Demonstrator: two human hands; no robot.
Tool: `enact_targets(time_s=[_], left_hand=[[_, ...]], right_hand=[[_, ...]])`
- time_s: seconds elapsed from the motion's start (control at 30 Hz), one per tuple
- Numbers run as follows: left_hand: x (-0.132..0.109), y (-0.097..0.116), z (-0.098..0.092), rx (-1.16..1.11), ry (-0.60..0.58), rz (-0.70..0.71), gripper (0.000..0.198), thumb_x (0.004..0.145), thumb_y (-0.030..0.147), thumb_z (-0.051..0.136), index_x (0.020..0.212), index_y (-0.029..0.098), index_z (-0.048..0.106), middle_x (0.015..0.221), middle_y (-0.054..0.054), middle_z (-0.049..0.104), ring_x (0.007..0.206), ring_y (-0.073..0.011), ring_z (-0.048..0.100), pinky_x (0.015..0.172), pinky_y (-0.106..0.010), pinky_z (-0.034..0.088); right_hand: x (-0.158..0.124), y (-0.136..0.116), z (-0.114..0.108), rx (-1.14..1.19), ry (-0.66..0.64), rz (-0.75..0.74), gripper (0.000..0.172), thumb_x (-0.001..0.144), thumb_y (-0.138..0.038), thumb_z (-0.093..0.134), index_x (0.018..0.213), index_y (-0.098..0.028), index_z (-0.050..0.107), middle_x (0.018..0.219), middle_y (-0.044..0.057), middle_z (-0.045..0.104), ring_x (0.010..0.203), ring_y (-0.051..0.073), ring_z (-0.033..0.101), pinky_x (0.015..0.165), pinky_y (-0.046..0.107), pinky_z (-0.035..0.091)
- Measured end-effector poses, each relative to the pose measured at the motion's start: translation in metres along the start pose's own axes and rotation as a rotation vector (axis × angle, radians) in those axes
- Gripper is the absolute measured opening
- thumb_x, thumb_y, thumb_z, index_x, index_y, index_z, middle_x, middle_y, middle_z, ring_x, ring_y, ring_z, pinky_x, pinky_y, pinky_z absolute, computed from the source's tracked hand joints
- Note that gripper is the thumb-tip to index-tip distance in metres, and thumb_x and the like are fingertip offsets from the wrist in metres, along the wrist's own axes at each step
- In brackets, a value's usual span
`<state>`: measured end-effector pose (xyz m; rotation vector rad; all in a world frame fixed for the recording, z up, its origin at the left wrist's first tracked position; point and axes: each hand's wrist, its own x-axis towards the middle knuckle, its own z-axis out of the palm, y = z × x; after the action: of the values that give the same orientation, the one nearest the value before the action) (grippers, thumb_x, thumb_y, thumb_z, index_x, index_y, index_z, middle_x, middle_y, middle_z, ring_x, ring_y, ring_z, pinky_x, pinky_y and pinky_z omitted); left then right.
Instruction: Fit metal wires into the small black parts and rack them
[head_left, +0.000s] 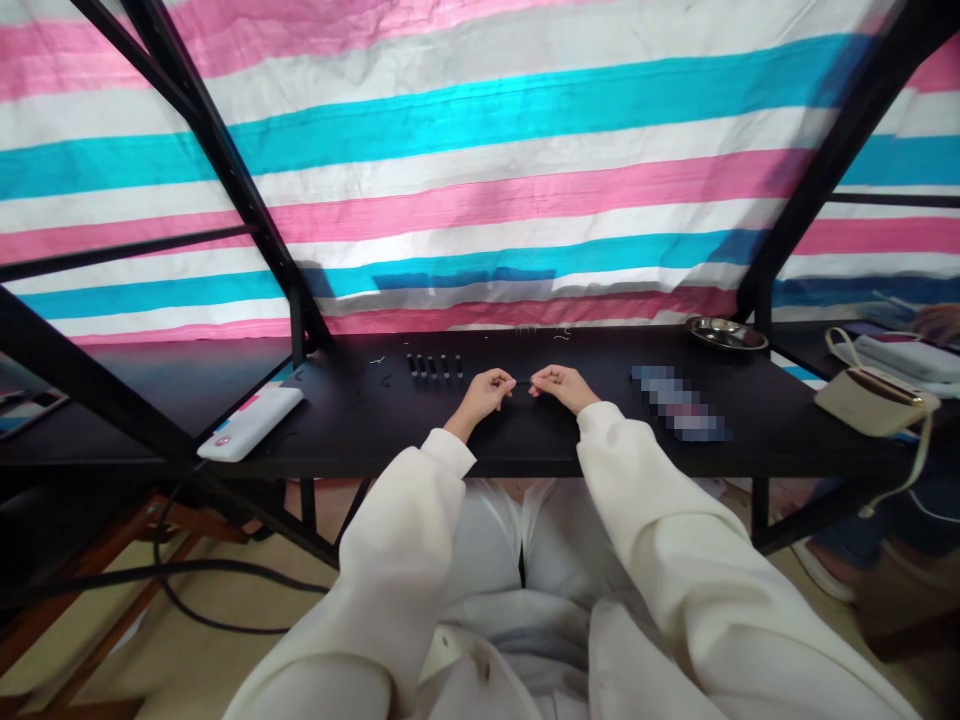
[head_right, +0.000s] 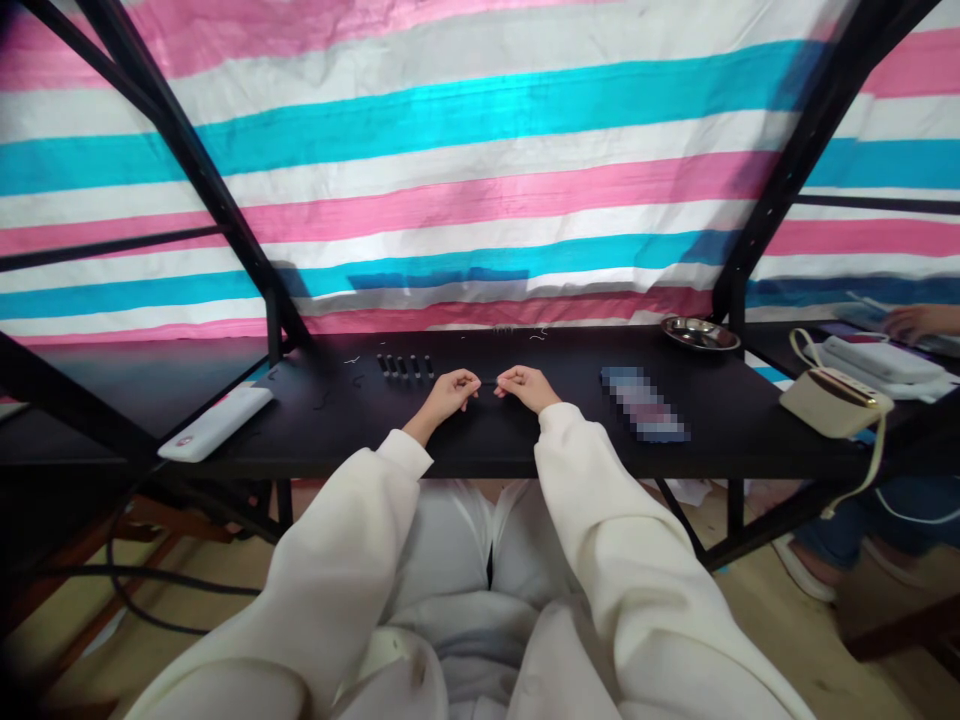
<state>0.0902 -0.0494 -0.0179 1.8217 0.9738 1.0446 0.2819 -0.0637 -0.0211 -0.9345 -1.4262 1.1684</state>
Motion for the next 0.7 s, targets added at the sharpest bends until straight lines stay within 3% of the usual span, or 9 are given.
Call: enact_targets(time_s=[0.4,0.7], left_hand=[[-0.0017,0.003,0.0009,0.021,-0.031,-0.035,0.034,0.082,0.043,0.045,0.066,0.013,0.051,0.057,0.001,0.055,0.033,-0.0028,0.041,0.038,-0.017,0.031],[-0.0003,0.0,-0.0004,-0.037,-0.019,-0.008,0.025,0.072,0.033,0.061,0.084,0.011,0.056,0.064,0.0,0.059,0.036,-0.0033,0.044,0.036,-0.018,0.035]], right_hand=[[-0.0002,0.0003,0.0003,0.022,-0.025,0.035,0.039,0.052,-0.047,0.075,0.07,-0.017,0.059,0.063,0.003,0.067,0.06,0.015,0.063,0.071,0.034,0.05],[-0.0003,0.0001,0.0005,0.022,-0.034,0.051,0.038,0.052,-0.046,0.076,0.07,-0.017,0.059,0.063,0.003,0.067,0.057,0.014,0.061,0.068,0.033,0.049]])
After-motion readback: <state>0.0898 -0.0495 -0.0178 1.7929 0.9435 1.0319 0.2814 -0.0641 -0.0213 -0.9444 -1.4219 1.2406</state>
